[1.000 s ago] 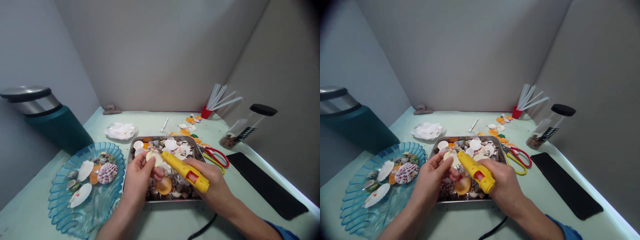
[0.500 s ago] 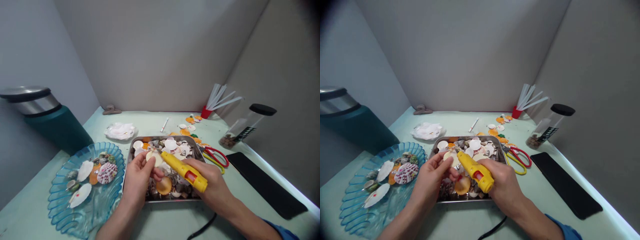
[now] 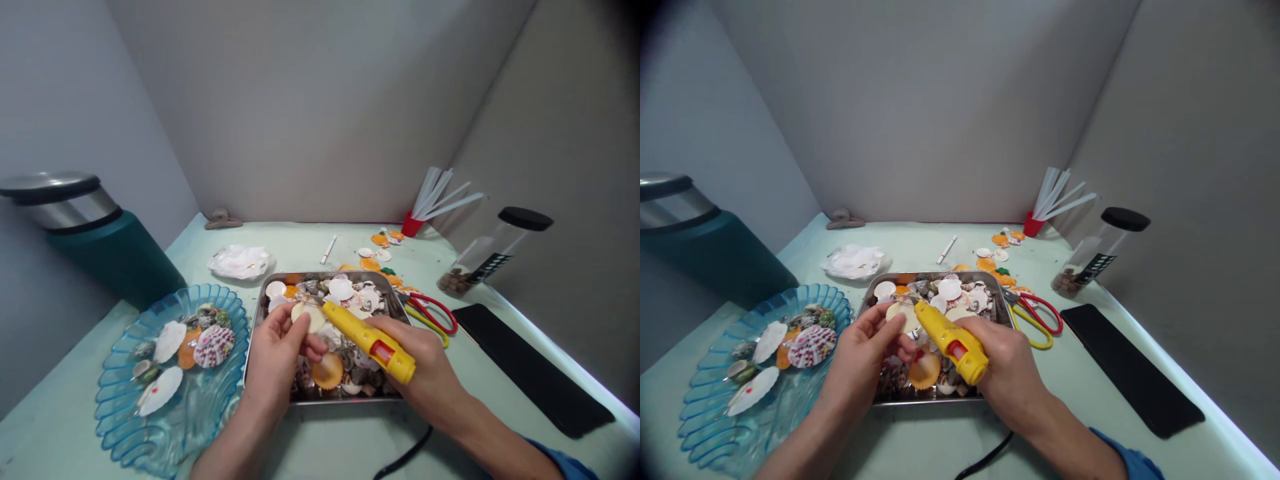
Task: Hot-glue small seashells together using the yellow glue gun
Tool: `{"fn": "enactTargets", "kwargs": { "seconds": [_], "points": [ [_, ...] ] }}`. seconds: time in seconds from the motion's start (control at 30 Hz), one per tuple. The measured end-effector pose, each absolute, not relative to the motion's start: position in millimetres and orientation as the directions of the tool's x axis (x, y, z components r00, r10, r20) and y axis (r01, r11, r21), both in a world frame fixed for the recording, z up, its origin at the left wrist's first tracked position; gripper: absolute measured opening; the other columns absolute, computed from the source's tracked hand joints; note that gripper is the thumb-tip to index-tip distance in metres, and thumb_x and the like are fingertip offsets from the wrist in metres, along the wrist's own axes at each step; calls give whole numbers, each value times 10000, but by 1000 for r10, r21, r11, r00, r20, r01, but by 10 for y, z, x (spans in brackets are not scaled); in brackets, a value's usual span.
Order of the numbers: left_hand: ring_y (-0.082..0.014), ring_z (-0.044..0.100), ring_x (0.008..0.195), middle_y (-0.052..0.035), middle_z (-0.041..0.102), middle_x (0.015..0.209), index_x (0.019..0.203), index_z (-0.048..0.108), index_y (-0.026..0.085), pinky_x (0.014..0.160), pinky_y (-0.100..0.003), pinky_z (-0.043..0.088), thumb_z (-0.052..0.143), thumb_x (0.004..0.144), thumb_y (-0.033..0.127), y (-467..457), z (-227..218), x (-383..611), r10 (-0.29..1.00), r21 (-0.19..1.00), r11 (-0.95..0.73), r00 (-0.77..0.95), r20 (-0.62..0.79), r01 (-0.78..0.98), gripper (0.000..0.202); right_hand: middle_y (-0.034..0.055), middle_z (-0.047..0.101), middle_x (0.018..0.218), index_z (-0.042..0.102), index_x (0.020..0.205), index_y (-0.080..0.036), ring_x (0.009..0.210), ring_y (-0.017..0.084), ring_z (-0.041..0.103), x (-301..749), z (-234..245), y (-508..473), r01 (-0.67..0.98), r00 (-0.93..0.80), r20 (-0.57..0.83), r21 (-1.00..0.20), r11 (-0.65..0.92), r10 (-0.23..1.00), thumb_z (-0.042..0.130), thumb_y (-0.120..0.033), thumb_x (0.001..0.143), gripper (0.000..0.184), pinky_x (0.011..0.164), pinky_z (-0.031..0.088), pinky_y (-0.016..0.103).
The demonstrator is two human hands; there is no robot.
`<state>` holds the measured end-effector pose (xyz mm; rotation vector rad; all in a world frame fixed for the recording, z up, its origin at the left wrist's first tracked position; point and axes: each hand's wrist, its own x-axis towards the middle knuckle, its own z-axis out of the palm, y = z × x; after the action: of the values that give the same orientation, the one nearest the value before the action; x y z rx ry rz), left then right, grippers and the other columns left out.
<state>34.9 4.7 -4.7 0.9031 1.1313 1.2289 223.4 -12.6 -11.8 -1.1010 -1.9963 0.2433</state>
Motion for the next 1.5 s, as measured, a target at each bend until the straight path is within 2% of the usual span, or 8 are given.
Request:
{"fn": "enactTargets", "kwargs": {
  "seconds": [0.13, 0.33, 0.5, 1.5],
  "points": [
    [-116, 564, 405, -9, 644, 500, 956, 523, 137, 436, -190, 441, 638, 740, 322, 46, -41, 348, 986, 960, 155, -29, -166, -233, 307, 29, 703, 809, 611, 905, -198, 682, 162, 654, 2228, -116, -123, 612, -275, 569, -518, 597, 775, 485, -147, 826, 157, 564, 462, 212],
    [-117, 565, 399, -6, 642, 498, 950, 526, 142, 427, -188, 442, 651, 725, 326, 51, -45, 348, 985, 958, 153, -39, -167, -243, 316, 30, 698, 809, 607, 905, -192, 671, 153, 649, 2228, -108, -126, 590, -297, 550, -536, 603, 780, 493, -230, 876, 124, 573, 463, 212],
    [-116, 562, 394, -8, 643, 494, 955, 526, 142, 424, -185, 435, 645, 733, 334, 50, -56, 346, 985, 959, 158, -32, -170, -237, 316, 39, 702, 821, 604, 927, -190, 695, 161, 658, 2238, -110, -130, 610, -281, 592, -498, 617, 756, 469, -269, 904, 158, 582, 468, 214],
    [-99, 527, 399, 0, 635, 506, 924, 557, 155, 428, -178, 405, 649, 736, 358, 47, -40, 338, 987, 967, 149, -25, -157, -208, 291, 46, 710, 842, 619, 937, -189, 706, 175, 663, 2236, -94, -143, 582, -309, 528, -552, 597, 791, 496, -263, 879, 155, 608, 489, 243]
  ]
}}
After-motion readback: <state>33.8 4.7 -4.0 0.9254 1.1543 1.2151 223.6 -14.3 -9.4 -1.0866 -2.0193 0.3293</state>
